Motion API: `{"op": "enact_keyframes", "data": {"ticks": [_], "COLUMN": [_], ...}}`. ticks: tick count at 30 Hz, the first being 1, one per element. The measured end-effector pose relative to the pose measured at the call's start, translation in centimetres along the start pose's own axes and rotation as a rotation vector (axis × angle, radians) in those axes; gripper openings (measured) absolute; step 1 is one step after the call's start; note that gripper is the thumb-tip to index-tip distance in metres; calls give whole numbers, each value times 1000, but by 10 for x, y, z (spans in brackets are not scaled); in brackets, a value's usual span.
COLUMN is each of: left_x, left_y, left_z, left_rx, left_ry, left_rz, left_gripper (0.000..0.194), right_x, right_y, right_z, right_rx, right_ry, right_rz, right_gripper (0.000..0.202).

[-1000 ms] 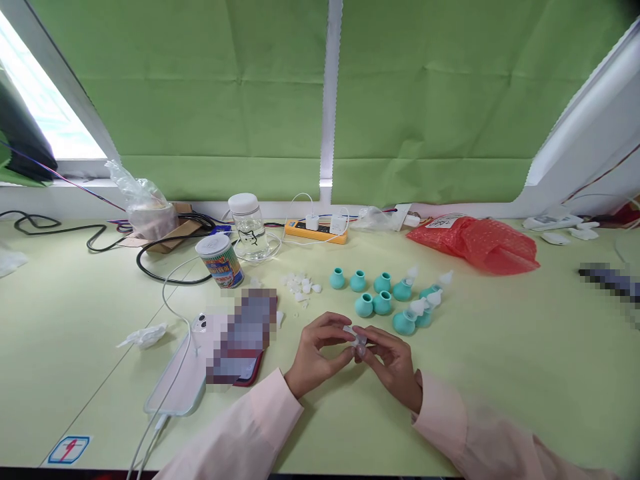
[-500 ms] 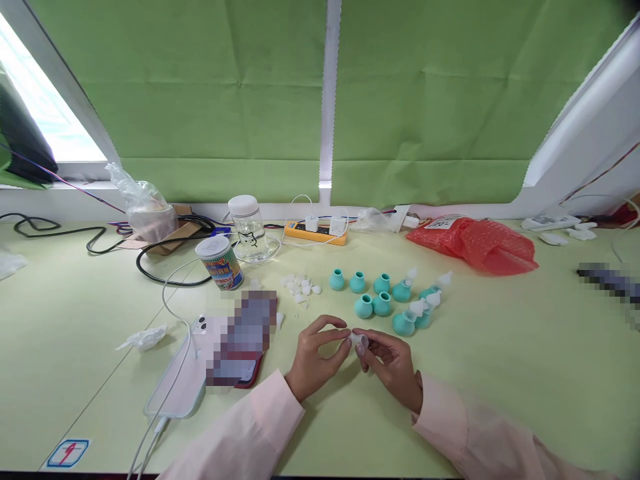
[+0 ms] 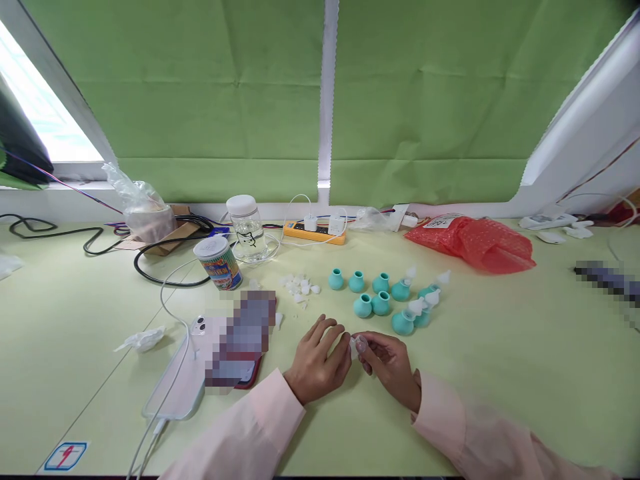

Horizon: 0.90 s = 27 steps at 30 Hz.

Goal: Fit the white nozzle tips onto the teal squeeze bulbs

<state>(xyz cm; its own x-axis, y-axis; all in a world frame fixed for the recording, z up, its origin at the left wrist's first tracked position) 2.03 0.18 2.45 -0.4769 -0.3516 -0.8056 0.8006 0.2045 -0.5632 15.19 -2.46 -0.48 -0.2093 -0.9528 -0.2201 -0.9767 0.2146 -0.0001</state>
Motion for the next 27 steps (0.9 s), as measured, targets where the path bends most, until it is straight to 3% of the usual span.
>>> {"op": "enact_keyframes", "data": {"ticks": [4,16,19,23,27], "left_x": [-2,-5,-5,-5,-4], "left_y": [0,2,1,0,2], "left_z": [2,6,6,4,4], "left_rx": [36,220,317,439,518], "left_ry": [53,-72,-159,-385,-431], "left_rz": [35,12,35,74,55], "left_gripper": [26,33,33,34,35], "right_x": [0,0,0,-1,0], "right_y": [0,2,2,2,2], "right_z": [2,-1,-1,-2,-2], "right_rx": [-11,-36,-50,-64,-45], "right_ry": [20,30,40,41,9], "right_rz": [2,-3,0,-4,-10], "right_gripper": [20,19,19,21,20]}}
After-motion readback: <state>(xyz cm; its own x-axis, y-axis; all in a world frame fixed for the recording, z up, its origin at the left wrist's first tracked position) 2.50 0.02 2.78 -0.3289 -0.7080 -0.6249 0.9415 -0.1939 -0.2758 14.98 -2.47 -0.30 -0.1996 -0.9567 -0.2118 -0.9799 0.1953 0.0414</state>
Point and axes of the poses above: each hand's wrist, its own x-axis away from the middle knuckle, its own y-axis out of the palm, z = x × y, the point moved 3 cm from there along -x, towards the middle knuckle, and after that the axes turned 6 degrees about z, right-handed, at the moved point
